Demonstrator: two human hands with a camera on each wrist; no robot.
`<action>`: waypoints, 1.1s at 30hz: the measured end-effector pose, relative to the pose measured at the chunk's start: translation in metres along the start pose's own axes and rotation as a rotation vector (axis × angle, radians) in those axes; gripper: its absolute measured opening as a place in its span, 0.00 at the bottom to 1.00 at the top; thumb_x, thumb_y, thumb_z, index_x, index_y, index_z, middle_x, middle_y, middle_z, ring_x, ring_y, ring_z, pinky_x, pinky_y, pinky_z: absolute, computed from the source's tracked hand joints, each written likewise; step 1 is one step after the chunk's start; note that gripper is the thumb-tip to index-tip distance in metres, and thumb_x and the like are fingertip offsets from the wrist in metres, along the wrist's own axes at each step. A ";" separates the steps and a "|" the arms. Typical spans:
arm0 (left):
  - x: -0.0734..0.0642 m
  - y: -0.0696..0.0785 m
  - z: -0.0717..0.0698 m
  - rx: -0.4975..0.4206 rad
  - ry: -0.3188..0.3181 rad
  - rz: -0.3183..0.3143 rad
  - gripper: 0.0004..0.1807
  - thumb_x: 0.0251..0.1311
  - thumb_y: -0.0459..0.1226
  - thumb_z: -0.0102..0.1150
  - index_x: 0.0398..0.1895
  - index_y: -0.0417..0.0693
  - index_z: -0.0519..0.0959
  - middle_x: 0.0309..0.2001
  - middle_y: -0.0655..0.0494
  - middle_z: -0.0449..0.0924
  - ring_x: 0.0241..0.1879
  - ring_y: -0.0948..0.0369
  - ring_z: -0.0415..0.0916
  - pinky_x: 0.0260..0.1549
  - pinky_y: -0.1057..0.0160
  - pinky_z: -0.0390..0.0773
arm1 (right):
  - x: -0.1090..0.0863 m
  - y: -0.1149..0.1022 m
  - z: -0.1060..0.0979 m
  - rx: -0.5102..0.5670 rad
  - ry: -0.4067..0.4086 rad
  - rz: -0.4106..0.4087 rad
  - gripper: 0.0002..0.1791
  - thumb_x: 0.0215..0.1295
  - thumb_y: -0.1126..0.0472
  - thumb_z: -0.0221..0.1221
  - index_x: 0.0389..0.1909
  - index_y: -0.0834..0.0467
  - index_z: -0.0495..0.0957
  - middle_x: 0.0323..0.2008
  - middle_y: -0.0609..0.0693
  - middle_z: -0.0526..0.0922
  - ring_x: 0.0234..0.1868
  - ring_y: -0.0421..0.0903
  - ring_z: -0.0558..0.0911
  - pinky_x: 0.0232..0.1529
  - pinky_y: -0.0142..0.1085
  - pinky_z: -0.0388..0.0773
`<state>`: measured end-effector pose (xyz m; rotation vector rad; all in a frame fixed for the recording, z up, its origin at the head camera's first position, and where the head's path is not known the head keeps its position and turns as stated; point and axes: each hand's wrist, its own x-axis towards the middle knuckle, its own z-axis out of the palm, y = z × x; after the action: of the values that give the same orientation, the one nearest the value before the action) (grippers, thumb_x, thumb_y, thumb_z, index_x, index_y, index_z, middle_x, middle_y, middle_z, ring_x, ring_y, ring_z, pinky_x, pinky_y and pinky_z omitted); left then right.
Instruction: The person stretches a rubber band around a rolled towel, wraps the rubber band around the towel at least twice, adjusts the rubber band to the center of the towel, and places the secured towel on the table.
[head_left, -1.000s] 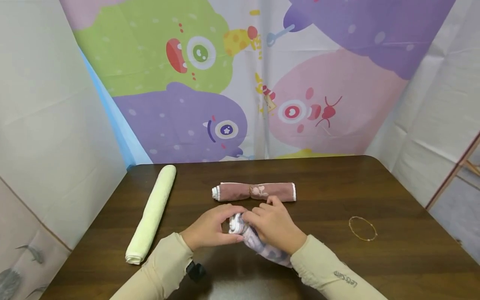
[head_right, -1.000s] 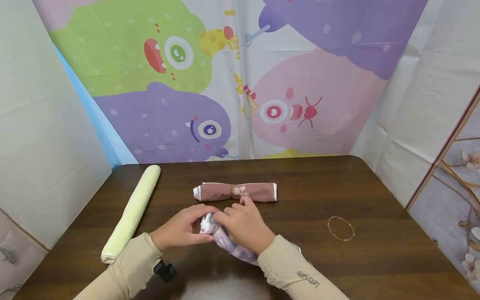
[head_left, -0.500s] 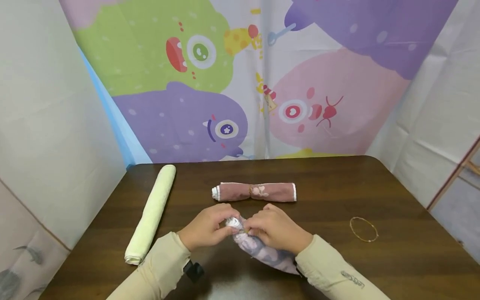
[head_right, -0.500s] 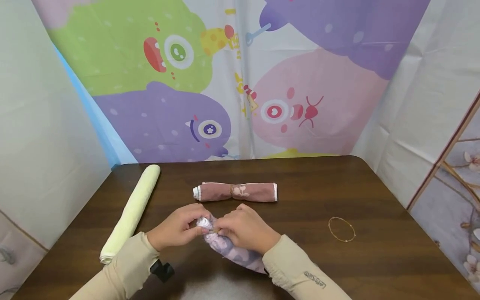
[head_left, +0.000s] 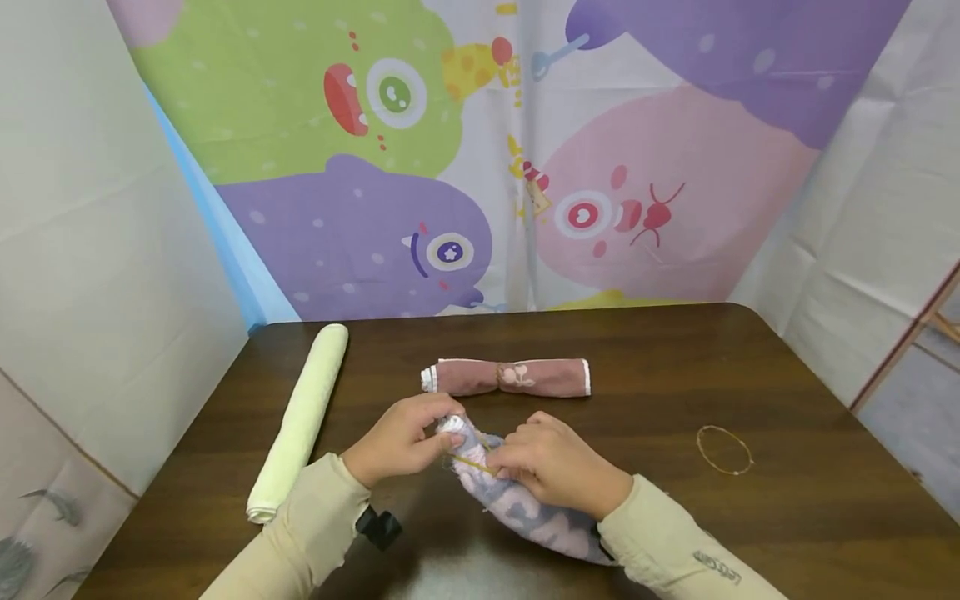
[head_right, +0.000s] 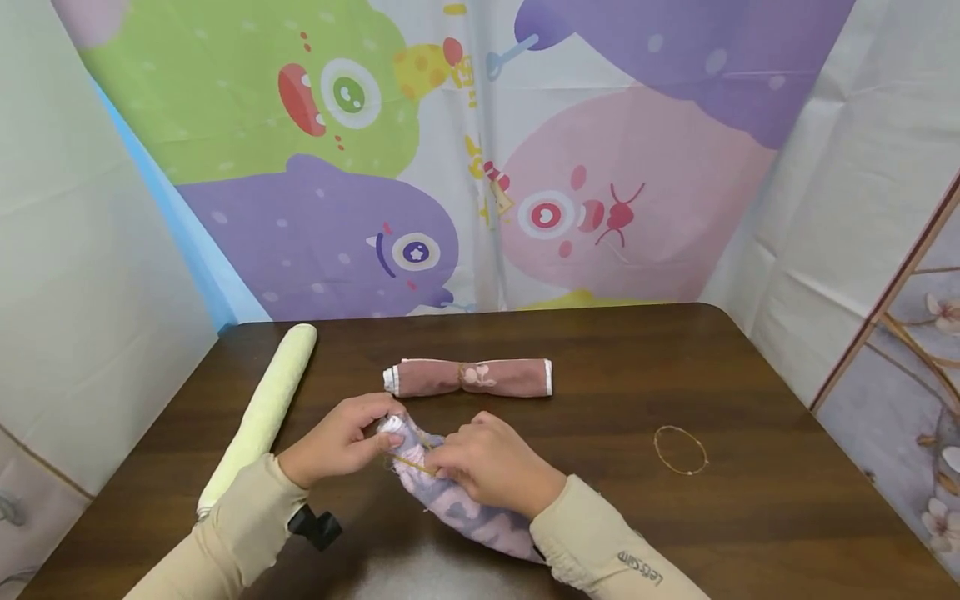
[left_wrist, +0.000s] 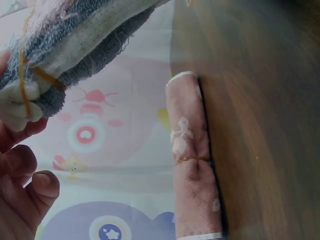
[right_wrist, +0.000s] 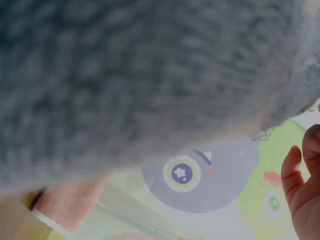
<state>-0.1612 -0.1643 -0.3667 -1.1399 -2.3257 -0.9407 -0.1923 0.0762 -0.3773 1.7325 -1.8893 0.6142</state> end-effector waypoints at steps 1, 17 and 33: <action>0.000 0.000 0.000 -0.012 0.002 0.001 0.10 0.52 0.26 0.63 0.37 0.41 0.77 0.32 0.54 0.77 0.29 0.65 0.71 0.26 0.68 0.74 | -0.001 -0.001 -0.001 -0.006 0.000 0.001 0.06 0.52 0.62 0.67 0.30 0.51 0.80 0.22 0.40 0.77 0.24 0.34 0.74 0.35 0.31 0.69; 0.009 0.010 -0.005 -0.083 0.117 -0.250 0.06 0.54 0.25 0.62 0.28 0.42 0.77 0.22 0.58 0.73 0.21 0.68 0.66 0.20 0.67 0.71 | -0.027 -0.006 -0.004 -0.027 0.028 0.106 0.16 0.52 0.40 0.62 0.29 0.48 0.76 0.19 0.34 0.69 0.23 0.33 0.61 0.36 0.31 0.66; 0.018 0.026 -0.002 -0.181 -0.120 -0.297 0.10 0.56 0.33 0.65 0.40 0.41 0.76 0.29 0.59 0.74 0.27 0.68 0.70 0.26 0.66 0.75 | -0.008 -0.012 -0.011 0.613 -0.144 0.554 0.13 0.57 0.67 0.65 0.32 0.58 0.68 0.23 0.42 0.72 0.19 0.30 0.64 0.17 0.26 0.62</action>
<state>-0.1505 -0.1443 -0.3442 -0.9551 -2.6004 -1.2396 -0.1796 0.0879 -0.3742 1.5947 -2.4852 1.4325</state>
